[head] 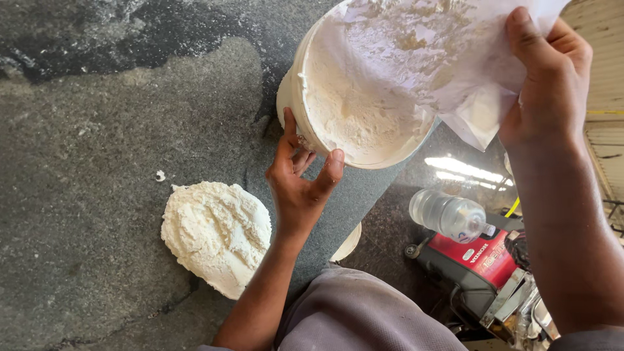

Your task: The person cuts a large slice of bread covered in red jam into small squares using a knife. They then scoop a white creamy substance from a bucket onto the table and spread it with the knife. Finally, they wipe the table with a cloth.

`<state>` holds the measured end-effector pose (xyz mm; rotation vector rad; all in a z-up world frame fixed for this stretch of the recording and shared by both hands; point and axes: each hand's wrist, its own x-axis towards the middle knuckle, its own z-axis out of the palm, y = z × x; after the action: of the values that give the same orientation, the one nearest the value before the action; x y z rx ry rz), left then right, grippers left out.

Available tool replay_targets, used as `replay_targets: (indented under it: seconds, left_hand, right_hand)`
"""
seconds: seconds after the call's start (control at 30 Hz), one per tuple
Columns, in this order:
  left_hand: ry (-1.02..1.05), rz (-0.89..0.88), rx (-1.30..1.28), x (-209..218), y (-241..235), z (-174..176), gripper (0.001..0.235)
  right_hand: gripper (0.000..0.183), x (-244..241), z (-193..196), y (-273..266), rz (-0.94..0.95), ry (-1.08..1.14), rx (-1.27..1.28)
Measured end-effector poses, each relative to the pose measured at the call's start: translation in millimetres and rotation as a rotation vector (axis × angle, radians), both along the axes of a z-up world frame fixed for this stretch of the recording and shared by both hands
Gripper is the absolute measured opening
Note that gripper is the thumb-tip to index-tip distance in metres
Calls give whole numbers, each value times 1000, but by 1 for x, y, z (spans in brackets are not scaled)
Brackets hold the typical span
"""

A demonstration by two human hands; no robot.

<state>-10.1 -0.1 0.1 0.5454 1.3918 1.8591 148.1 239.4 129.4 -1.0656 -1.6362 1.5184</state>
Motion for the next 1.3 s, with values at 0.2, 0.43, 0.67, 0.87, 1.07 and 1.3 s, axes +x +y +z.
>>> replay_targets:
  seconds: [0.2,0.43,0.67,0.87,1.07,1.3]
  left_hand:
    - [-16,0,19,1,0,-2,102]
    - [-2,2,6,2,-2,-1,102]
    - [-5,-13,-11,-1,-4,3,100]
    - [7,-28,14,-3,-2,5,97]
    - [54,-28,-26,-1,-5,2,95]
    - [40,-21,-6,-1,-5,2,95]
  right_hand:
    - [38,-13,11,-58,85,-409,977]
    - [47,-6,-6,-136,645,-724,1295]
    - [54,24,-18,-54,-43,-793,1037]
    - [54,24,-20,-50,17,-906,1274]
    - [41,-14,-9,-116,533,-800,1231]
    - [81,-28,8,-119,748,-885,657]
